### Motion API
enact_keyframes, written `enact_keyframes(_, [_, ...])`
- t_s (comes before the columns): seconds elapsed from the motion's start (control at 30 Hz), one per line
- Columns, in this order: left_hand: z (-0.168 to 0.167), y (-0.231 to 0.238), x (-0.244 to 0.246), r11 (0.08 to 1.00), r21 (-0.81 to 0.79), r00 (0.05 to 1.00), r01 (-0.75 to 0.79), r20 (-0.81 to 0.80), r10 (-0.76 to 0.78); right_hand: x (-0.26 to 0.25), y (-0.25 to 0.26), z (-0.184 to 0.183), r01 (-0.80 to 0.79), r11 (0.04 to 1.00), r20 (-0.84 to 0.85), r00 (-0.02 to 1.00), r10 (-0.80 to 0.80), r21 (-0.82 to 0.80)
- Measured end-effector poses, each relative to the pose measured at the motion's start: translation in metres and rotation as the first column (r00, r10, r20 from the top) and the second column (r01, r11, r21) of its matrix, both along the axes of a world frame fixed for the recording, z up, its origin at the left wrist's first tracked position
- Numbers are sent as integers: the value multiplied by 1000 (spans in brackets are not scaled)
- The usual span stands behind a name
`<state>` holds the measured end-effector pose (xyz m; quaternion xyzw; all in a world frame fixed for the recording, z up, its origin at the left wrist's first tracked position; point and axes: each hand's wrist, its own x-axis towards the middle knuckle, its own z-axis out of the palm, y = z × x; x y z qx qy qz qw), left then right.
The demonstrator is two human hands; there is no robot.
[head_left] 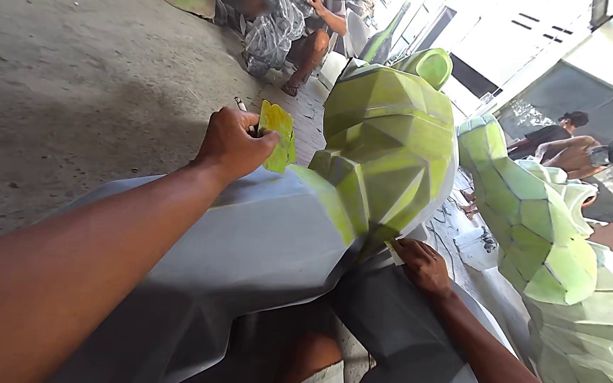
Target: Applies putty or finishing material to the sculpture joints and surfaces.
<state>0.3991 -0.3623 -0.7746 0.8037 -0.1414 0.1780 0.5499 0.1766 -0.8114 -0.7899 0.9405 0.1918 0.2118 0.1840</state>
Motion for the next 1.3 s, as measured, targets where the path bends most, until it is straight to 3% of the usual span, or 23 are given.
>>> enact_keyframes(0.13, [1,0,0,1000,-7,1000,2,-8,-2,-2,0,-9,136,988,32,990,-138,75])
enact_keyframes(0.27, [0,0,1,1000,3,1000,-3,-2,3,-3,2,-17,142,987,-14,990,-141,71])
enact_keyframes(0.47, [0,0,1,1000,11,1000,-6,-9,6,-4,10,-23,51,983,-40,997,-59,-178])
enact_keyframes(0.6, [0,0,2,1000,4,1000,0,-1,0,-5,8,-22,0,968,-87,996,-22,-252])
enact_keyframes(0.9, [2,0,-3,999,46,1000,9,13,-10,2,-35,12,-60,996,-203,976,73,70])
enact_keyframes(1.13, [-2,1,-2,999,35,1000,-15,10,15,9,-44,8,-204,978,-276,938,210,49])
enact_keyframes(1.3, [-1,2,-3,998,55,1000,-26,-14,26,10,-35,5,-56,998,-412,911,35,-40])
